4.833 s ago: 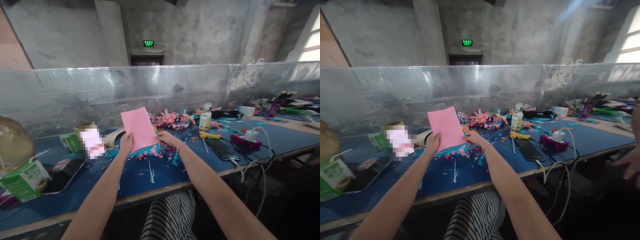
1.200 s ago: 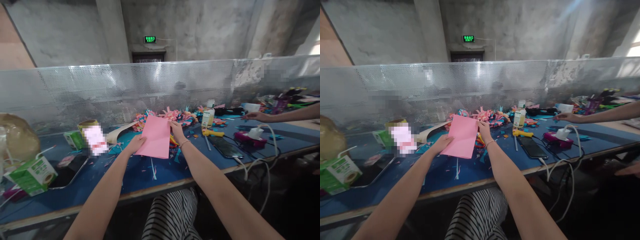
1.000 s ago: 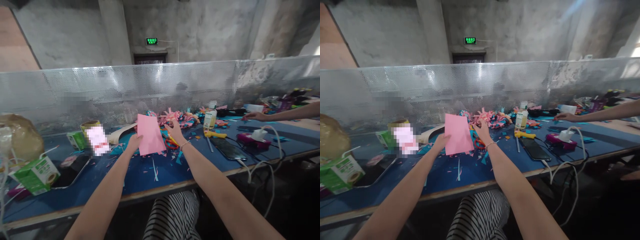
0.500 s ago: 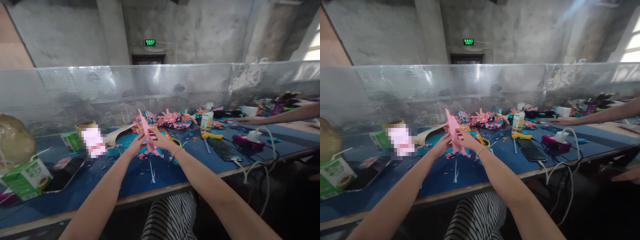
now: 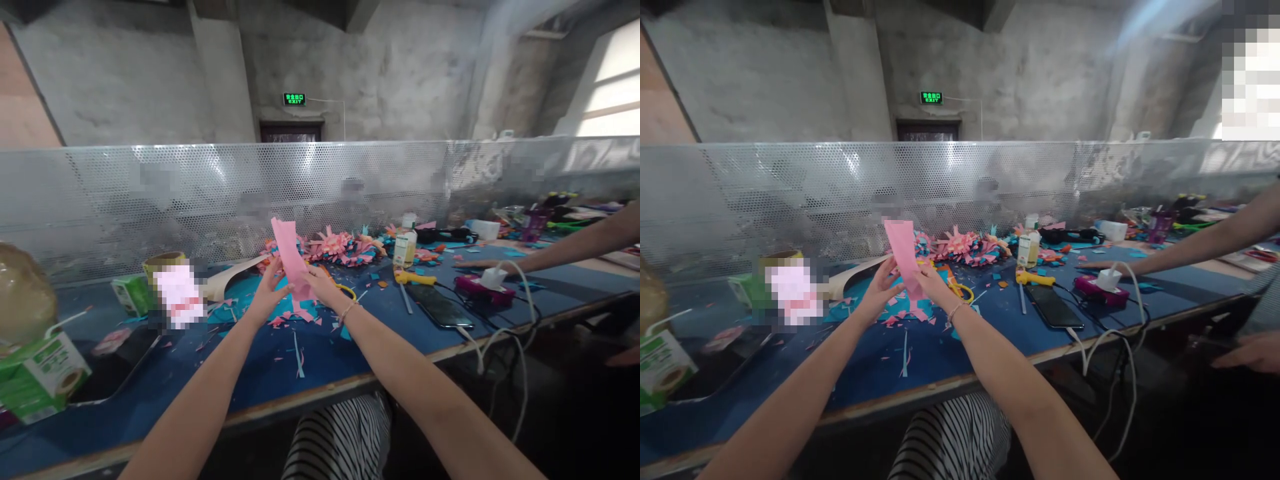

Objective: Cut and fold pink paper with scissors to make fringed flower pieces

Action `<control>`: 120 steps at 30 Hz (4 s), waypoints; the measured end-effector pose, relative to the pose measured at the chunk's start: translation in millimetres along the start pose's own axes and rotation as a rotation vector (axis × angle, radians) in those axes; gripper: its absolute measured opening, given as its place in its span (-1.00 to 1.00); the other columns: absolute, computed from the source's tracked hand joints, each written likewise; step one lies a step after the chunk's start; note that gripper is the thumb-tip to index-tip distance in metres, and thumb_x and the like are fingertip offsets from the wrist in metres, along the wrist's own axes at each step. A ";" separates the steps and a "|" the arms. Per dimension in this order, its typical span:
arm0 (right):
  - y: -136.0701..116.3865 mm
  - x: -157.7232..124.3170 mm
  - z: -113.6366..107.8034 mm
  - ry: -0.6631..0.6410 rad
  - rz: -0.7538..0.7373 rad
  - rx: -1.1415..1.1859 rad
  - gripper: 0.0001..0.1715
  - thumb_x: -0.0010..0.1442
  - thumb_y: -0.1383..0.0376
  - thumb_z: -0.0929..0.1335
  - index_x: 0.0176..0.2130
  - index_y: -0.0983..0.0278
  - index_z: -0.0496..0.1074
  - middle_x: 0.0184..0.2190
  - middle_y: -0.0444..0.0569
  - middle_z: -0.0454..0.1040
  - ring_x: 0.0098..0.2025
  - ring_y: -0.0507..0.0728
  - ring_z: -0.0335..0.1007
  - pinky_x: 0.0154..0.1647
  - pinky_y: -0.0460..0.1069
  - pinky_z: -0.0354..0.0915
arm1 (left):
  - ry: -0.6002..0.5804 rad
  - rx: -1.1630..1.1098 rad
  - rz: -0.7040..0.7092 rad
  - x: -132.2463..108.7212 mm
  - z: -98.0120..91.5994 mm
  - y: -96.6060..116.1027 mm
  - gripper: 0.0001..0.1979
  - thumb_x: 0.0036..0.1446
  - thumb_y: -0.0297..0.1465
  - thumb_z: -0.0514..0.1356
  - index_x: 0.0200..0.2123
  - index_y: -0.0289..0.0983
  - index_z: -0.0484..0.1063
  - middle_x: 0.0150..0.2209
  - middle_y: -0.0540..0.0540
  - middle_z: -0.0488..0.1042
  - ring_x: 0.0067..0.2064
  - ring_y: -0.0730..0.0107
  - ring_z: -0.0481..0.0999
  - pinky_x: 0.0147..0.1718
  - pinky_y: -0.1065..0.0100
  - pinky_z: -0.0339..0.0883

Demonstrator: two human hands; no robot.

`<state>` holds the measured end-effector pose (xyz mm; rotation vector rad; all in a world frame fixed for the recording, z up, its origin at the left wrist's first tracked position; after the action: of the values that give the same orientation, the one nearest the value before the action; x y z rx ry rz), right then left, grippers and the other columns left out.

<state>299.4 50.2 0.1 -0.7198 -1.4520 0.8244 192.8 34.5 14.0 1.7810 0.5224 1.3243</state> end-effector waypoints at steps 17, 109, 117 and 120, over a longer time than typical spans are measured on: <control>-3.2 6.6 -58.0 0.298 -0.047 -0.123 -0.62 -0.11 0.19 0.35 -0.25 0.30 0.34 -0.27 0.00 0.40 -0.25 0.08 0.30 -0.20 0.02 0.25 | 0.248 -0.284 -0.324 -7.9 -28.4 -26.8 -0.64 -0.16 -0.39 0.27 -0.22 -0.34 0.38 -0.29 -0.18 0.51 -0.38 0.33 0.49 -0.35 0.30 0.38; 41.1 -5.2 -7.4 -0.065 0.277 0.246 -0.64 -0.24 0.31 0.45 -0.36 0.29 0.34 -0.47 -0.14 0.42 -0.40 0.01 0.37 -0.29 -0.02 0.36 | 0.307 -0.142 -0.221 -0.2 -52.4 -33.1 -0.61 -0.26 -0.38 0.29 -0.26 -0.35 0.40 -0.29 -0.16 0.50 -0.30 0.30 0.48 -0.33 0.29 0.38; 38.3 -3.4 -10.5 -0.017 0.223 0.247 -0.61 -0.29 0.34 0.45 -0.37 0.29 0.33 -0.51 -0.20 0.37 -0.46 -0.04 0.34 -0.30 -0.04 0.35 | 0.268 -0.186 -0.201 1.1 -47.1 -32.4 -0.59 -0.26 -0.38 0.30 -0.24 -0.35 0.38 -0.26 -0.17 0.51 -0.28 0.31 0.48 -0.29 0.31 0.37; 37.5 -2.2 -11.2 -0.018 0.183 0.241 -0.57 -0.29 0.37 0.44 -0.33 0.29 0.32 -0.46 -0.19 0.37 -0.44 -0.04 0.33 -0.32 -0.07 0.34 | 0.233 -0.197 -0.184 2.6 -44.1 -32.0 -0.57 -0.26 -0.37 0.30 -0.22 -0.34 0.38 -0.26 -0.17 0.50 -0.28 0.32 0.48 -0.28 0.31 0.36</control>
<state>309.0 69.7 -32.6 -0.6690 -1.2874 1.1287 157.7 71.0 -6.3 1.3929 0.6434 1.4094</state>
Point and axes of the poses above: each hand's wrist, its own x-axis towards the middle knuckle, its own z-axis out of the palm, y = z × x, the point moved 10 cm from there along x, towards the middle knuckle
